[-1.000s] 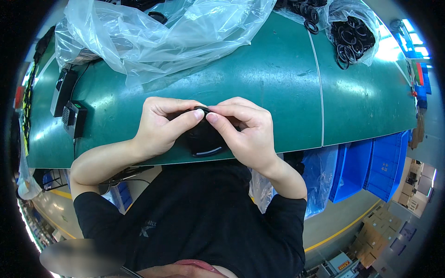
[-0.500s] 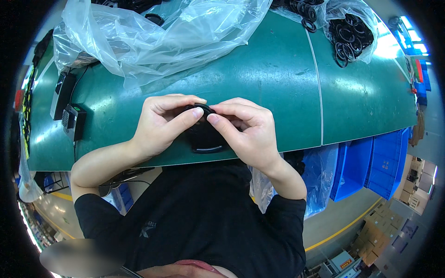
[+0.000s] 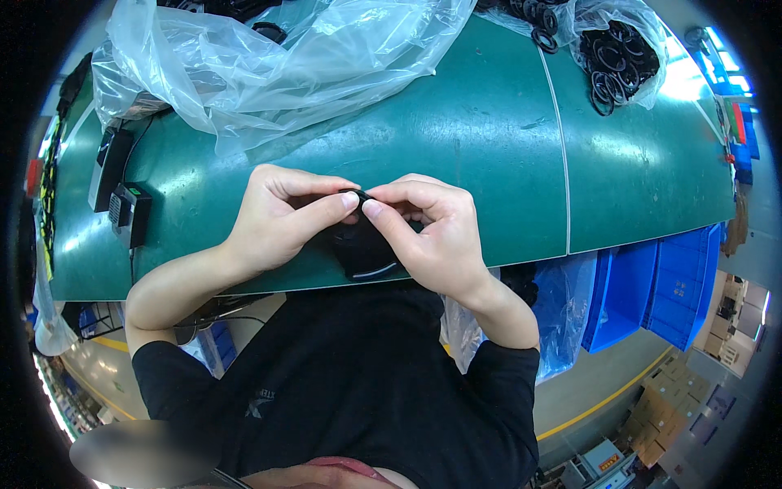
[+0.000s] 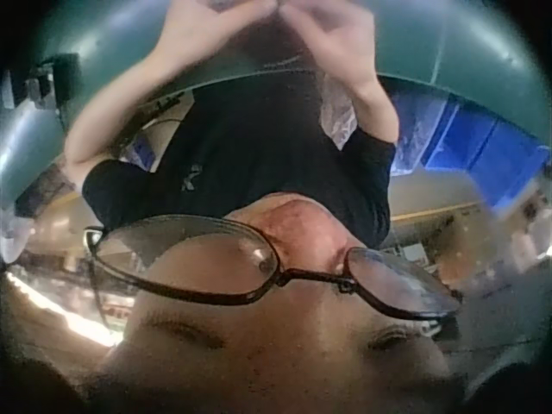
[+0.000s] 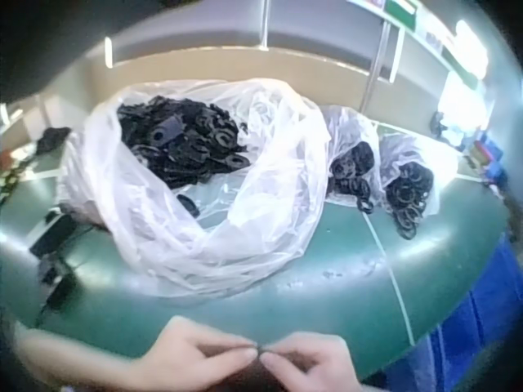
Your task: The person assembles a black housing unit by hand, inserting a plastic ring and a circular component into it.
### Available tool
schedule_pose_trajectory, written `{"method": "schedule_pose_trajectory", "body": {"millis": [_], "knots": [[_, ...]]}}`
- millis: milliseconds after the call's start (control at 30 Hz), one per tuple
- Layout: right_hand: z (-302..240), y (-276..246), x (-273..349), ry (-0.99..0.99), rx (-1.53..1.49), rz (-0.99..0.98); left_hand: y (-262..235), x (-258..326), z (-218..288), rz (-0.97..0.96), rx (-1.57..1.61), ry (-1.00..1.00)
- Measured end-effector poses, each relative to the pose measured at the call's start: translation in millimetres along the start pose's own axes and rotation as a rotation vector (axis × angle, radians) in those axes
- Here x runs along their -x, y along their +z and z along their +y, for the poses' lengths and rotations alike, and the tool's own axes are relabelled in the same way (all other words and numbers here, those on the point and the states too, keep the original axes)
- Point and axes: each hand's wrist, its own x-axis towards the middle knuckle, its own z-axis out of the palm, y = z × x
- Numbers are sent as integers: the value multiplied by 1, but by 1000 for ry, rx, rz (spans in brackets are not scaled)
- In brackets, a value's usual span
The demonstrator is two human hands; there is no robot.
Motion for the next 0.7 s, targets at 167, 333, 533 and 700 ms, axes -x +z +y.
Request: {"method": "schedule_pose_trajectory", "body": {"millis": [167,333,533,700], "knots": [[-4,1,0,46,-104,18,2,4,-1,-6,96,9],[-2,1,-1,60,-115,42,5,4,-2,19,63,48],[3,5,3,19,-36,44,6,6,-4,32,63,13],[-3,5,-1,106,-65,36,0,1,-3,-24,95,37]]}}
